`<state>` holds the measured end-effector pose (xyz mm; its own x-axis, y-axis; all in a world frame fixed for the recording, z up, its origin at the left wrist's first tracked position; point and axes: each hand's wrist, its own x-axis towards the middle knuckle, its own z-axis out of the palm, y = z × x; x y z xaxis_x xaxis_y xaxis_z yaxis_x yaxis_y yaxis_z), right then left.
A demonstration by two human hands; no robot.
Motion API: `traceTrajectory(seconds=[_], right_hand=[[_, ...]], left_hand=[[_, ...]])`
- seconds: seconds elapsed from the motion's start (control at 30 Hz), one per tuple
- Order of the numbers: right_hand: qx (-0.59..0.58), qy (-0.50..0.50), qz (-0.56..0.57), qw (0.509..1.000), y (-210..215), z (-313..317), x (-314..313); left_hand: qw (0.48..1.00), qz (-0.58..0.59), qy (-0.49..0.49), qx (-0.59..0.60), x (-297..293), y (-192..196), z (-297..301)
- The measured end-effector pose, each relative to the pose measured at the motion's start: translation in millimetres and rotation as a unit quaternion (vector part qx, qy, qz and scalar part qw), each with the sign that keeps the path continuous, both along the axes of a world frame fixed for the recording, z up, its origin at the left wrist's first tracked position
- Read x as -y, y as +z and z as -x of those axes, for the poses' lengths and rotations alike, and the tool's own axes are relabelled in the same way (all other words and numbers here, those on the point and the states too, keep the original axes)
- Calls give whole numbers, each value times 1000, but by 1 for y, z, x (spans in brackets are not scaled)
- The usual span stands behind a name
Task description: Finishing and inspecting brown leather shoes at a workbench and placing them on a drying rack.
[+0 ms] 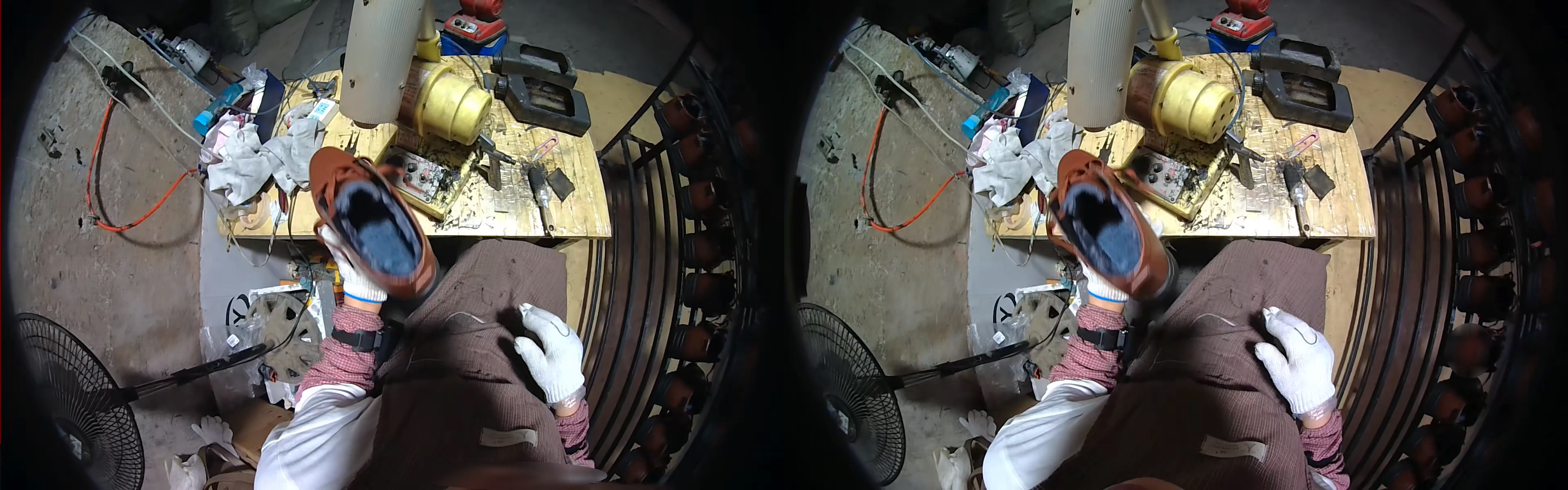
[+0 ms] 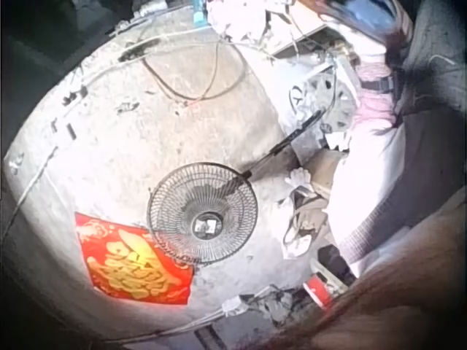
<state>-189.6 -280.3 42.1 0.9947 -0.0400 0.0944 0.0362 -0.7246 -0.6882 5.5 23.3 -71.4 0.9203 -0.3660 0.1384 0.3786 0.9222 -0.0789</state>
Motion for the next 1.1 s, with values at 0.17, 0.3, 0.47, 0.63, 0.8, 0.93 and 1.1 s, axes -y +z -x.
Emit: traceTrajectory(seconds=[0.17,0.3,0.47,0.63,0.8,0.93,1.1], right_hand=[[-12,-24,-5,1000,-9,12,2],[-24,-13,-6,1000,-9,10,0],[-27,-12,5,1000,-11,6,1],[-22,10,13,1000,-8,1,-4],[-8,11,30,999,-10,0,-5],[-18,0,29,999,-15,3,-3],[-13,-12,22,1000,-24,3,6]], left_hand=[[891,-391,193,-128,18,50,-30],[890,-389,208,-113,9,60,-32],[902,-366,185,-134,2,66,0],[866,-455,172,-111,15,74,6],[837,-511,169,-98,37,110,-20],[842,-504,179,-74,27,101,-31],[483,-782,368,141,-17,76,-54]])
